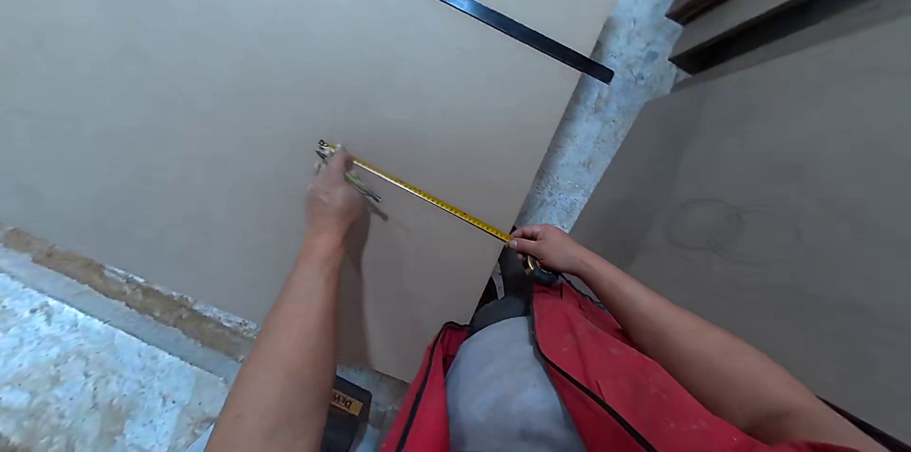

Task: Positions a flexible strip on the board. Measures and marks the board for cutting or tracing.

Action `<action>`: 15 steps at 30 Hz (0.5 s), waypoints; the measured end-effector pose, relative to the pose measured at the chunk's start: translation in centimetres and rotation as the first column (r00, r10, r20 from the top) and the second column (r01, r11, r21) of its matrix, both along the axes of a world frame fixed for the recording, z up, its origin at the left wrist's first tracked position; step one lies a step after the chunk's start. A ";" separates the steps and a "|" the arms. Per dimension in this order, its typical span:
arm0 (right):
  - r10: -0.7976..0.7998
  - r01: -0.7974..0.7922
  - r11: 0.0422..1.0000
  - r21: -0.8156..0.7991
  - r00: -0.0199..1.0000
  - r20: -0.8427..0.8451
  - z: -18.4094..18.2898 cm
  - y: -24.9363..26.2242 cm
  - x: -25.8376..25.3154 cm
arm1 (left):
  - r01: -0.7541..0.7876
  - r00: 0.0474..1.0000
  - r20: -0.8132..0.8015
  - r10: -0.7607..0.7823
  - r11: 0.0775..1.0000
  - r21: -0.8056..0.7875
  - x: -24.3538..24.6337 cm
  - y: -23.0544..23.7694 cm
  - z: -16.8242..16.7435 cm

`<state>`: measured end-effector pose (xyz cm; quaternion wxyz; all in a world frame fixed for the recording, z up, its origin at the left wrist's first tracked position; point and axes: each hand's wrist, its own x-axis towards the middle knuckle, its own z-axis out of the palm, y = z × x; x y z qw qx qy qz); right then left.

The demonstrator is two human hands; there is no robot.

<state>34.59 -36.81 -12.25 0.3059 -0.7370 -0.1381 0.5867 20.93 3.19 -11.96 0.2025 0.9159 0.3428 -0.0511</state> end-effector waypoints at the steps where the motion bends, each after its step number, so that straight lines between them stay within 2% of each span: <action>1: 0.032 -0.032 0.999 -0.007 0.998 0.049 -0.2 0.1 -0.2 | -0.022 1.000 0.000 0.022 1.000 -0.001 -0.1 -0.2 -0.1; 4: 0.071 -0.073 0.997 0.007 0.989 0.130 -0.8 0.3 -0.3 | -0.059 0.998 0.003 0.059 0.998 -0.013 -0.4 -0.4 -0.3; 10: 0.035 -0.044 0.997 0.061 0.991 0.131 -1.1 0.2 -0.3 | -0.069 0.998 -0.002 0.069 0.997 -0.046 -0.4 -0.5 0.4; 15: 0.051 -0.060 0.996 0.061 0.990 0.134 -1.1 0.2 -0.1 | -0.144 0.987 -0.070 0.145 0.989 0.019 0.4 0.7 0.8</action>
